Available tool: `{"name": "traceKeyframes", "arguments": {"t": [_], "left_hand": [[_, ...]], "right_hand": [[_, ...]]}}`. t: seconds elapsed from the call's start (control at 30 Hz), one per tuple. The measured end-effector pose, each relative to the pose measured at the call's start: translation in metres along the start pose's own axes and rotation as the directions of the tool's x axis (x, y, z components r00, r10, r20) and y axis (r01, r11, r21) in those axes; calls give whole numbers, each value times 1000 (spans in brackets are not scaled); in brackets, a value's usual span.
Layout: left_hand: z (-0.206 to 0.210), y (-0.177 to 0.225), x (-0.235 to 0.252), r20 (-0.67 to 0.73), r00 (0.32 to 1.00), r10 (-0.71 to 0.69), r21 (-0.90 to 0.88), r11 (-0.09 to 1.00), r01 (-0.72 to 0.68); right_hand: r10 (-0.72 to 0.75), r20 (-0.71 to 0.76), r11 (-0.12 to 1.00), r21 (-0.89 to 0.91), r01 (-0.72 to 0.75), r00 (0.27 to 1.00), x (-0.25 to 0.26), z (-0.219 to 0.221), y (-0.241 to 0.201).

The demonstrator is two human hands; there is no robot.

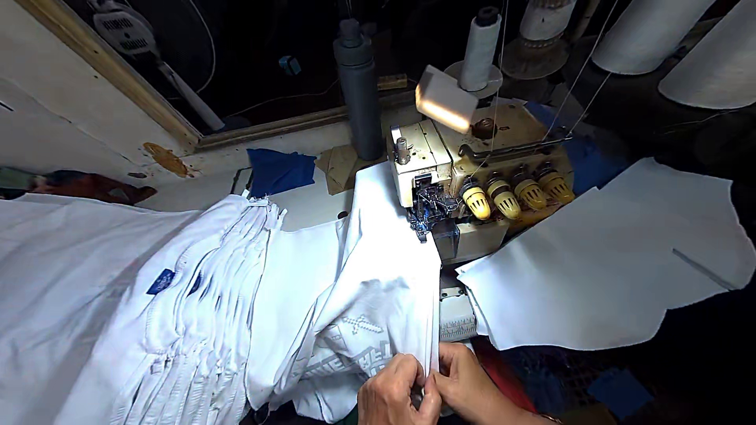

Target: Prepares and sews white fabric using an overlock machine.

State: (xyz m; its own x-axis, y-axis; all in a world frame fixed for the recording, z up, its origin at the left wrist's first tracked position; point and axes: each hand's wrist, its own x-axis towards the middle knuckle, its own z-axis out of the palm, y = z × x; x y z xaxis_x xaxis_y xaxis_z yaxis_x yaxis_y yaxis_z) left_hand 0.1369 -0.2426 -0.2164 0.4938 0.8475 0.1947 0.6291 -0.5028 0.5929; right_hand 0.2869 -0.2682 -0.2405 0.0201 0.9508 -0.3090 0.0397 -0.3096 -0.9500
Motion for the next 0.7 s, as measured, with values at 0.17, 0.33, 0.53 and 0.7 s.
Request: {"name": "traceKeyframes", "arguments": {"t": [0.17,0.33,0.53,0.7], "left_hand": [[4,1,-9,88,992,-88,92,993,80],[6,-2,-13,65,986,-157,25,988,155],[-10,0,1,258,555,-791,-818,127,561],[-82,19,16,102,684,-722,-962,103,252]], "right_hand": [[90,83,975,-208,-71,993,1,-4,17],[130,99,990,-69,-124,987,0,-1,20],[401,117,696,605,-385,909,-10,12,-14],[134,337,488,796,-358,932,-25,10,-63]]}}
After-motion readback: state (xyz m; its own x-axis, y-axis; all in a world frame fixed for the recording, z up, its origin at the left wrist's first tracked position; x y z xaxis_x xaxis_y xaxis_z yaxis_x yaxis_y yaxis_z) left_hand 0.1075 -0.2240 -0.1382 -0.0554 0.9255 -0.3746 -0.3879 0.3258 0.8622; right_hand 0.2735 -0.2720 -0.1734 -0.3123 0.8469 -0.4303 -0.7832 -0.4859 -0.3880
